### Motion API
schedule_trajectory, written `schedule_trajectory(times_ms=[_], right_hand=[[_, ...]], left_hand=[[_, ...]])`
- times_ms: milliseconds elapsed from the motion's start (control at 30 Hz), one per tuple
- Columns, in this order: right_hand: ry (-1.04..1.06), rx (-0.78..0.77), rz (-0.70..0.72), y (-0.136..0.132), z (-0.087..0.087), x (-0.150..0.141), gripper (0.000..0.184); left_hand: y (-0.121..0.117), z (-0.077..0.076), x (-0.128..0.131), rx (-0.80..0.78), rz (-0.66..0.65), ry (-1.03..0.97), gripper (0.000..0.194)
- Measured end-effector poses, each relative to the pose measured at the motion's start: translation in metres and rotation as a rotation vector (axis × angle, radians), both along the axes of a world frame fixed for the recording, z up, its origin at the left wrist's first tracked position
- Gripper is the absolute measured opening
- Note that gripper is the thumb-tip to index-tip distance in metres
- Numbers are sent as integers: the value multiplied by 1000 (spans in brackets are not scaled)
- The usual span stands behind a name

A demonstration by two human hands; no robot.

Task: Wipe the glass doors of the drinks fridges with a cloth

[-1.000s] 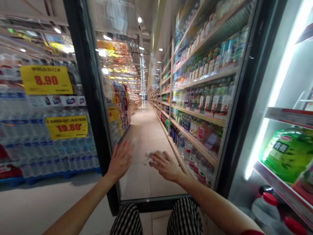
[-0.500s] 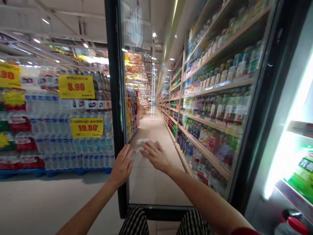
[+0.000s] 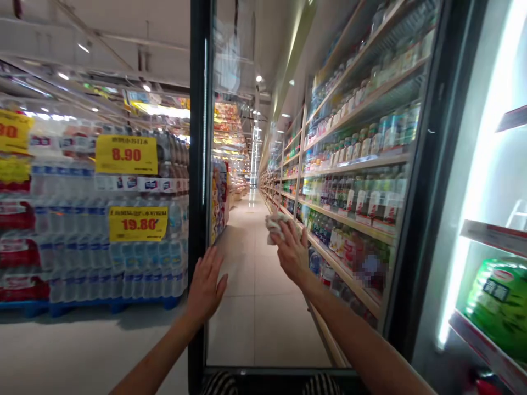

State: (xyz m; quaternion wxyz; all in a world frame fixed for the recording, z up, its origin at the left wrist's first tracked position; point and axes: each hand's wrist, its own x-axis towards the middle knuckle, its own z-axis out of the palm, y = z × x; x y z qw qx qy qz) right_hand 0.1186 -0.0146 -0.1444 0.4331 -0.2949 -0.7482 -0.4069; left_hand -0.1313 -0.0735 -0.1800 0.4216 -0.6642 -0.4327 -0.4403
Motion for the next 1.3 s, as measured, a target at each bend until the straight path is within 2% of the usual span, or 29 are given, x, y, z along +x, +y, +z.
schedule_trajectory(times_ms=[67,167,200,333,367,400,500,567,667,700,733,800,867,900,967,1067,1100,1133,1167,1267,1300], right_hand=[[-61,-4,-6,-3,-11,27,42],[-373,45,86,-5,-27,56,37],[-362,58,76,-3,-25,63,36],[112,66,-113,3,2,72,39],[156,62,-136,4,4,74,40],[124,58,-135,3,2,76,41],[-199,87,-38,1,-7,96,40],[-245,110,-36,2,0,117,38],[117,116,-187,5,23,140,39],[236,104,-233,5,24,143,40],[309,88,-259,4,20,143,41],[298,42,-262,0,-1,141,42],[111,3,-221,-5,-25,144,41],[27,-12,-215,-5,-30,150,41],[30,-23,-274,-4,-19,172,43],[433,-16,-456,5,21,212,49],[547,-18,-493,8,26,223,50],[607,-23,-509,10,22,231,51],[616,-29,-508,11,9,236,53],[488,-35,-452,9,-56,241,60],[455,-41,-430,9,-72,242,62]], left_hand=[[3,5,13,2,-2,50,61],[10,15,36,5,-33,131,55],[13,19,45,11,-47,149,52],[26,32,85,23,-113,180,41],[28,34,95,19,-134,184,40],[30,36,103,9,-156,196,39],[34,41,121,-7,-203,252,36],[36,44,128,-9,-195,267,35],[40,49,135,-14,-149,242,38],[41,50,137,-16,-134,236,39],[42,51,138,-17,-123,236,39],[43,52,138,-22,-115,248,39],[43,52,139,-18,-127,255,39],[43,53,141,-14,-139,258,39],[43,57,149,-4,-167,273,38],[45,65,168,1,-205,316,37],[46,67,174,1,-213,325,36],[47,68,178,2,-220,332,36],[48,68,180,5,-227,341,37],[51,63,181,17,-244,366,37],[52,62,180,22,-249,370,37]])
